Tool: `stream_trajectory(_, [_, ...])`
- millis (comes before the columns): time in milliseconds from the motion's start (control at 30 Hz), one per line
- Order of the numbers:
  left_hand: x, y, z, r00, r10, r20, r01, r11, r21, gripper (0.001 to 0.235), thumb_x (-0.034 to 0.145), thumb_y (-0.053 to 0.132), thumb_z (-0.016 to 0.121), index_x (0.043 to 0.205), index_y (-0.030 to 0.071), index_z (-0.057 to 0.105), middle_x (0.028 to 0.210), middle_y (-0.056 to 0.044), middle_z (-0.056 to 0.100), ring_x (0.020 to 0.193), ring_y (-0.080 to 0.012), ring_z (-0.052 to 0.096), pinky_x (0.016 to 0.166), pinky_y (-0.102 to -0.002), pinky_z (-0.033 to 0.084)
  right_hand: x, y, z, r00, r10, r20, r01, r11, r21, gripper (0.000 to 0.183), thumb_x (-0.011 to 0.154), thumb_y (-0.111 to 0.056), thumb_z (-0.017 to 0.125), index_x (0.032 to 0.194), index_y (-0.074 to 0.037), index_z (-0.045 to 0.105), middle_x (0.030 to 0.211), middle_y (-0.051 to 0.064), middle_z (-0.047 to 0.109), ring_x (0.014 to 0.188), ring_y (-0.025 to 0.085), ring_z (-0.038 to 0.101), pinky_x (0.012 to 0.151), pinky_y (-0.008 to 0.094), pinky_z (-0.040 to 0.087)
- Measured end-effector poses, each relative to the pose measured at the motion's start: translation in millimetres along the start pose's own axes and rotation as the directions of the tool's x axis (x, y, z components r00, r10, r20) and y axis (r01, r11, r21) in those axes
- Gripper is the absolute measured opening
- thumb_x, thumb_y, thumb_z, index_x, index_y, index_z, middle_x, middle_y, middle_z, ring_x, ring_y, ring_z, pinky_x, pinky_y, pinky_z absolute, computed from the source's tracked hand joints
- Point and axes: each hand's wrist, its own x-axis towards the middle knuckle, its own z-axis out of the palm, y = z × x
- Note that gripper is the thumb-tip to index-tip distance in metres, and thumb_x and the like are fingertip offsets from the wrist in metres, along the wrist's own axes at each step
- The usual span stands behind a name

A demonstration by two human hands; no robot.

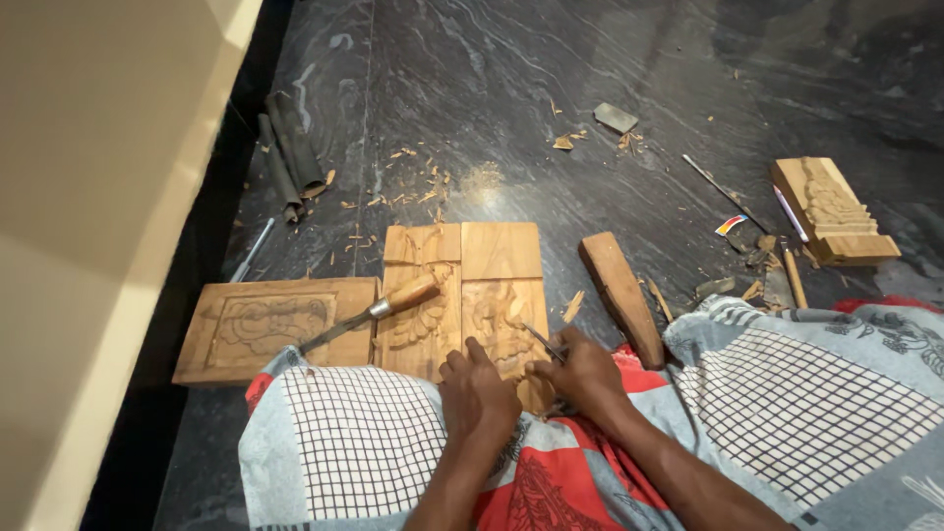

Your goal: The person carves a decorative design into a wooden plank using a chisel and a wooden mallet. They repeatedly strike the chisel to remove wood shavings and refine the pattern on the plank.

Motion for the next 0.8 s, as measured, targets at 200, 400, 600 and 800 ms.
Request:
stream_trajectory(200, [-8.2, 9.3, 11.0, 0.998, 0.042, 0.037, -0.047, 0.987, 0.155, 0.069, 0.086, 0.034, 0.076, 0.134, -0.004, 0.044, 0.135, -0.032, 0.045, 0.128, -0.0435, 0.044, 0.105, -0.051, 0.038, 4.8, -24.3, -16.6, 0.990, 0.125, 0.071, -0.121, 0.991, -0.057, 0.074, 0.056, -0.047, 0.097, 0.113, -0.011, 0.066, 0.091, 0.009, 0.080, 0.086, 0.026, 0.075, 0.077, 0.041, 0.057])
stream_trajectory(400, [-17.7, 14.1, 41.1, 0.913, 0.405, -0.044, -0.398, 0.910, 0.117, 0.073, 0.080, 0.024, 0.077, 0.138, -0.010, 0.045, 0.137, -0.044, 0.043, 0.131, -0.0577, 0.039, 0.108, -0.064, 0.030, 26.5, -9.5, -50.5, 0.983, 0.171, 0.064, -0.175, 0.982, 0.069, 0.057, 0.066, -0.031, 0.085, 0.118, -0.012, 0.074, 0.091, 0.013, 0.082, 0.086, 0.027, 0.080, 0.079, 0.040, 0.059])
stream_trajectory(600, [56.6, 0.2, 40.6, 0.929, 0.337, -0.153, -0.367, 0.896, -0.251, 0.044, 0.092, 0.012, 0.060, 0.135, 0.004, 0.062, 0.098, -0.027, 0.072, 0.094, -0.0413, 0.070, 0.089, -0.048, 0.054, 26.7, -17.5, -80.7, 0.954, 0.107, -0.279, -0.156, 0.975, -0.161, 0.082, 0.059, -0.050, 0.096, 0.126, -0.011, 0.067, 0.113, 0.014, 0.074, 0.103, 0.032, 0.070, 0.083, 0.046, 0.054])
stream_trajectory(800, [202.3, -1.6, 18.2, 0.864, 0.377, -0.335, -0.415, 0.908, -0.049, 0.068, 0.083, 0.017, 0.070, 0.144, -0.003, 0.048, 0.150, -0.030, 0.042, 0.136, -0.0462, 0.040, 0.112, -0.049, 0.035, -13.7, -64.1, -32.8, 0.998, 0.004, -0.061, -0.026, 0.928, -0.372, 0.128, 0.050, -0.066, 0.094, 0.152, -0.010, 0.039, 0.131, 0.019, 0.057, 0.094, 0.037, 0.071, 0.077, 0.047, 0.058])
